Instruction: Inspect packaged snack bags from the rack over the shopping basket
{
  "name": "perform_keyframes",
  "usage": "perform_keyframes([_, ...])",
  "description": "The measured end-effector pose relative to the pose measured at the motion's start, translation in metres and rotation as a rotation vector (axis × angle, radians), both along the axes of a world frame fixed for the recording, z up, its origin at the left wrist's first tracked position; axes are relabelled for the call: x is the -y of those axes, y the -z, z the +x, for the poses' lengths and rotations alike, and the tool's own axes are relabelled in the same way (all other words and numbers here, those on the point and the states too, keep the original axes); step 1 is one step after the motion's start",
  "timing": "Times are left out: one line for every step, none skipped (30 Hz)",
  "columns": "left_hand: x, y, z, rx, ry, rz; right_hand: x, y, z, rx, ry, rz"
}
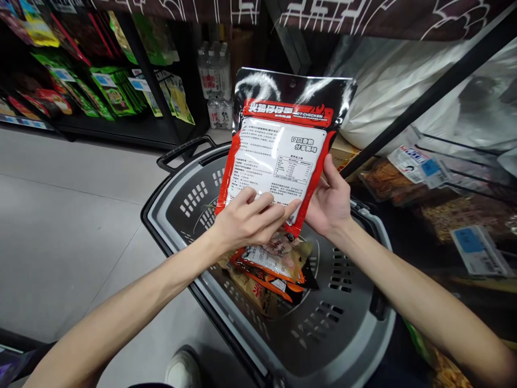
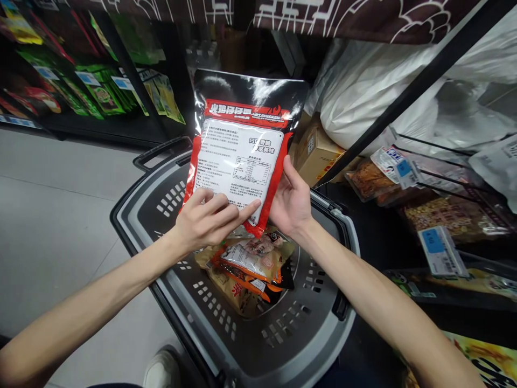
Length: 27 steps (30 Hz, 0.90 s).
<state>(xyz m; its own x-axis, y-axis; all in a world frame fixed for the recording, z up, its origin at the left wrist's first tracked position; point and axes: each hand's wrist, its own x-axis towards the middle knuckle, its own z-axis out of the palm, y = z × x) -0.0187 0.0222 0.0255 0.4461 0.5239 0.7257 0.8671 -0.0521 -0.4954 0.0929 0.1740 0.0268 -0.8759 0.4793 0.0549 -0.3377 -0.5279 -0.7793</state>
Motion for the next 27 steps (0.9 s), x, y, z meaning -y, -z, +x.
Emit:
perform_keyframes([-0.0003, 0.0002, 0.0001, 0.001, 0.000, -0.001, -0.0001, 0.0004, -0.0001, -0.001, -0.004, 0.004])
perform_keyframes([-0.0004, 0.0004, 0.0001, 0.003, 0.001, -0.004, -0.0002, 0.0007, -0.0002, -0.001, -0.007, 0.005])
perform_keyframes([-0.0005, 0.0007, 0.0001, 0.005, 0.000, -0.008, -0.0003, 0.0009, -0.0002, 0.001, -0.010, 0.003])
perform_keyframes([-0.0005, 0.0010, 0.0000, 0.005, -0.001, -0.013, -0.0003, 0.0010, -0.0003, 0.002, -0.010, 0.000])
perform_keyframes([-0.0005, 0.0012, -0.0001, 0.005, -0.004, -0.016, -0.0003, 0.0011, -0.0004, 0.004, -0.009, -0.004])
perform_keyframes([-0.0004, 0.0013, -0.0003, 0.003, -0.008, -0.018, -0.0003, 0.0011, -0.0005, 0.005, -0.008, -0.007])
perform_keyframes([-0.0003, 0.0014, -0.0005, 0.000, -0.012, -0.017, -0.0003, 0.0012, -0.0006, 0.006, -0.006, -0.007])
perform_keyframes([-0.0002, 0.0013, -0.0008, -0.003, -0.015, -0.016, -0.0004, 0.0011, -0.0007, 0.007, -0.004, -0.006])
perform_keyframes([-0.0002, 0.0012, -0.0010, -0.006, -0.017, -0.014, -0.0005, 0.0011, -0.0008, 0.008, -0.001, -0.005])
perform_keyframes([-0.0002, 0.0011, -0.0013, -0.008, -0.018, -0.013, -0.0005, 0.0010, -0.0009, 0.009, 0.002, -0.005])
perform_keyframes([-0.0002, 0.0011, -0.0015, -0.009, -0.018, -0.012, -0.0006, 0.0010, -0.0010, 0.009, 0.006, -0.008])
perform_keyframes([-0.0003, 0.0011, -0.0018, -0.010, -0.018, -0.011, -0.0006, 0.0009, -0.0011, 0.009, 0.010, -0.012])
perform_keyframes([-0.0005, 0.0012, -0.0020, -0.010, -0.019, -0.011, -0.0006, 0.0009, -0.0012, 0.009, 0.013, -0.017])
perform_keyframes([-0.0007, 0.0013, -0.0022, -0.010, -0.019, -0.010, -0.0006, 0.0008, -0.0012, 0.008, 0.014, -0.021])
perform_keyframes([-0.0009, 0.0015, -0.0024, -0.009, -0.017, -0.008, -0.0005, 0.0008, -0.0012, 0.007, 0.014, -0.023])
perform_keyframes([-0.0011, 0.0017, -0.0026, -0.007, -0.014, -0.005, -0.0005, 0.0008, -0.0011, 0.005, 0.013, -0.024])
perform_keyframes([-0.0014, 0.0018, -0.0028, -0.005, -0.009, -0.002, -0.0004, 0.0008, -0.0010, 0.005, 0.011, -0.025])
perform_keyframes([-0.0016, 0.0020, -0.0030, -0.002, -0.004, 0.002, -0.0004, 0.0008, -0.0008, 0.005, 0.010, -0.027])
perform_keyframes([-0.0017, 0.0021, -0.0031, -0.001, 0.000, 0.006, -0.0004, 0.0009, -0.0006, 0.006, 0.009, -0.029])
perform_keyframes([-0.0018, 0.0022, -0.0032, 0.001, 0.003, 0.009, -0.0004, 0.0010, -0.0004, 0.008, 0.007, -0.032])
perform_keyframes([-0.0018, 0.0022, -0.0032, 0.001, 0.005, 0.009, -0.0005, 0.0011, -0.0001, 0.010, 0.005, -0.034])
perform_keyframes([-0.0017, 0.0022, -0.0032, 0.002, 0.005, 0.006, -0.0005, 0.0013, 0.0001, 0.013, 0.001, -0.033])
perform_keyframes([-0.0016, 0.0022, -0.0032, 0.002, 0.004, 0.001, -0.0006, 0.0016, 0.0004, 0.015, -0.004, -0.030])
perform_keyframes([-0.0013, 0.0021, -0.0031, 0.002, 0.003, -0.006, -0.0007, 0.0018, 0.0006, 0.018, -0.009, -0.025])
perform_keyframes([-0.0010, 0.0020, -0.0030, 0.003, 0.001, -0.013, -0.0008, 0.0020, 0.0007, 0.019, -0.014, -0.021])
perform_keyframes([-0.0006, 0.0020, -0.0030, 0.004, 0.000, -0.019, -0.0009, 0.0021, 0.0008, 0.020, -0.016, -0.019])
perform_keyframes([-0.0002, 0.0019, -0.0030, 0.006, -0.002, -0.024, -0.0010, 0.0022, 0.0009, 0.021, -0.016, -0.021])
